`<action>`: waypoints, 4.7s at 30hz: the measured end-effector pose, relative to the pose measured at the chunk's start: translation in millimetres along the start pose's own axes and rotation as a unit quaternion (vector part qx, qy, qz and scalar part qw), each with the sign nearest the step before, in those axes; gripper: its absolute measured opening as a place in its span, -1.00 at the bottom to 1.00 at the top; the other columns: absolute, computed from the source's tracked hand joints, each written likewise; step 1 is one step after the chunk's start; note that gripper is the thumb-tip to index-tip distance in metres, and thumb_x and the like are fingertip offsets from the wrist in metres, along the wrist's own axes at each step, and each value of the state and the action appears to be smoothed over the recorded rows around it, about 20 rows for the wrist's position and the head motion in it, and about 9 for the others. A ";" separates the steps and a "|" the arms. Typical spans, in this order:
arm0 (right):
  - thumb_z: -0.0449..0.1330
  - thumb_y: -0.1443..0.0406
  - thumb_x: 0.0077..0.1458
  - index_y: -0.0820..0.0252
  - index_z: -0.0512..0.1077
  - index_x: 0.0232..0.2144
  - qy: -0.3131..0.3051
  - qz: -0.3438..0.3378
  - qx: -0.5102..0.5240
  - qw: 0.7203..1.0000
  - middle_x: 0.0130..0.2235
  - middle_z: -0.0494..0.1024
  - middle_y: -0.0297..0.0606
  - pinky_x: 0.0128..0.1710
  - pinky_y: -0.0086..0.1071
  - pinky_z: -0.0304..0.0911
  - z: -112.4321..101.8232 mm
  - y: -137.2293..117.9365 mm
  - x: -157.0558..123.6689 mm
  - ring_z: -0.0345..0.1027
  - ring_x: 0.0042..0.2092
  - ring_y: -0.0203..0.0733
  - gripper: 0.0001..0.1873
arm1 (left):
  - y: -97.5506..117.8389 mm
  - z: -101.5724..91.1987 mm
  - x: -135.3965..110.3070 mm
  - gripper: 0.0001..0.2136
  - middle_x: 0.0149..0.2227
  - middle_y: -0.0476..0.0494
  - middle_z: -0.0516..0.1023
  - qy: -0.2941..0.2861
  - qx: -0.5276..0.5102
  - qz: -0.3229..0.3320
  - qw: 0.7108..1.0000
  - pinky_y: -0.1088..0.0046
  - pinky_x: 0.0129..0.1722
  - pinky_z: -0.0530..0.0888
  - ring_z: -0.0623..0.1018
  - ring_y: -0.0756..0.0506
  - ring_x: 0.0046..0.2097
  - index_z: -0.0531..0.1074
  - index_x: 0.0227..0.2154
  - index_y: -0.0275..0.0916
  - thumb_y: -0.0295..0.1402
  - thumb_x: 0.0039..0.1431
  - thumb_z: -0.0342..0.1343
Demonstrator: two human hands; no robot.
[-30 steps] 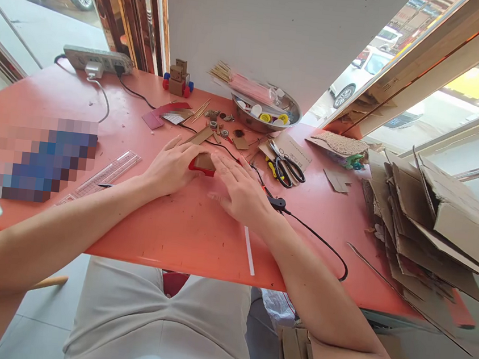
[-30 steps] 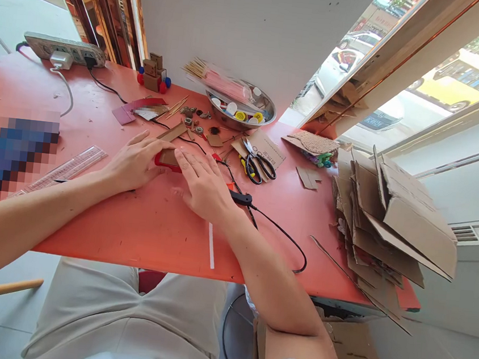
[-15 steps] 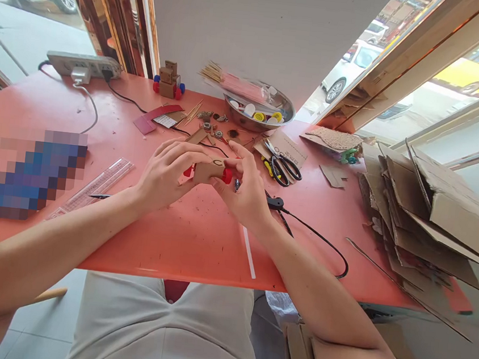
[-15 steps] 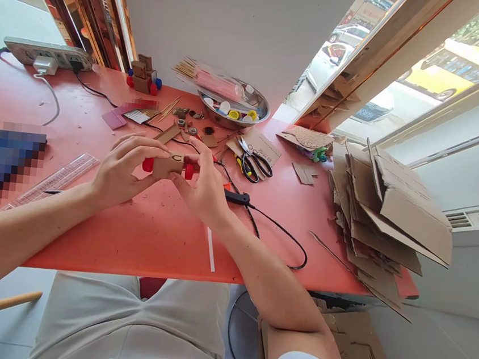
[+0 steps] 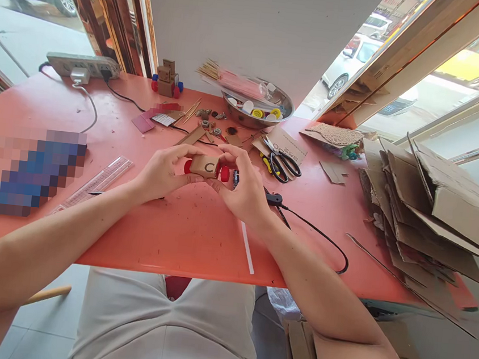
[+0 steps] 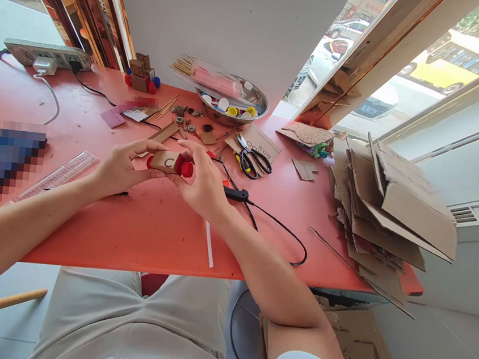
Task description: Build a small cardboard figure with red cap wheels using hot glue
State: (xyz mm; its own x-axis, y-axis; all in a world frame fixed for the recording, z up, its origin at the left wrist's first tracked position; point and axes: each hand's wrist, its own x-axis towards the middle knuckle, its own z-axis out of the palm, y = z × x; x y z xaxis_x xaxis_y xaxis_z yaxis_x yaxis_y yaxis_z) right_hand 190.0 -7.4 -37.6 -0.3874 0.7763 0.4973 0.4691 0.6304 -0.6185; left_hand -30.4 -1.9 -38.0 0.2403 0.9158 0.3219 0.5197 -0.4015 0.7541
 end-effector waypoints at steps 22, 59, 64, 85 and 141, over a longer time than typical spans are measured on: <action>0.37 0.10 0.30 0.04 0.61 -0.45 0.132 -0.086 0.005 0.987 -0.44 0.69 -0.33 -0.25 -0.26 0.51 -17.0 -10.7 -1.7 0.57 -0.38 -0.17 -0.71 | 1.4 -0.3 2.2 -0.54 -0.24 -0.15 0.68 0.015 -0.157 -0.036 0.987 0.25 -0.12 0.60 0.66 -0.19 -0.16 0.52 -0.22 -0.19 -0.04 -0.12 0.47; 0.32 0.06 0.28 0.09 0.57 -0.15 0.044 0.063 0.141 0.987 -0.22 0.63 -0.26 -0.17 -0.30 0.48 -9.9 -2.2 5.1 0.51 -0.22 -0.21 -0.75 | 4.5 5.7 -0.4 -0.62 -0.14 -0.17 0.74 0.044 -0.225 -0.010 0.973 0.25 -0.08 0.69 0.73 -0.20 -0.07 0.51 -0.14 -0.15 -0.22 -0.04 0.40; 0.28 0.25 0.23 0.11 0.55 -0.21 0.041 0.028 0.096 0.994 -0.27 0.62 -0.29 -0.26 -0.37 0.44 -11.1 -4.6 4.6 0.47 -0.31 -0.27 -0.90 | 7.9 4.1 -1.9 -0.63 -0.13 -0.17 0.75 0.039 -0.204 -0.006 0.978 0.23 -0.05 0.68 0.73 -0.21 -0.05 0.52 -0.15 -0.15 -0.22 -0.04 0.41; 0.23 0.31 0.28 0.09 0.65 -0.28 0.028 0.020 -0.068 0.997 -0.33 0.65 -0.26 -0.17 -0.21 0.35 -18.9 6.6 7.1 0.40 -0.26 -0.12 -0.82 | -16.8 -0.1 11.4 -0.58 -0.10 -0.14 0.75 -0.018 0.030 -0.089 0.995 0.10 0.10 0.59 0.68 -0.30 0.00 0.59 -0.10 -0.15 -0.17 -0.07 0.38; 0.17 0.31 0.31 0.06 0.62 -0.10 -0.060 -0.004 -0.198 0.978 -0.10 0.70 -0.10 0.03 -0.01 0.29 -12.2 4.5 3.8 0.41 0.02 0.17 -0.77 | -40.1 -18.7 20.7 -0.86 -0.38 0.01 0.68 0.001 0.113 -0.019 0.993 -0.24 0.46 0.11 0.67 -0.26 -0.22 0.66 -0.32 0.02 -0.27 -0.01 0.37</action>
State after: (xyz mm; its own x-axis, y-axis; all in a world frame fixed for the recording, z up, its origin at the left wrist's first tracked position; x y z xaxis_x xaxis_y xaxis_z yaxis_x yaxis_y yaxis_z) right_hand 200.3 -1.5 -31.0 -0.4719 0.7801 0.4109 0.7270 0.6079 -0.3191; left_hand -61.6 33.4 -50.9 0.2150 0.9305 0.2964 0.6988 -0.3586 0.6189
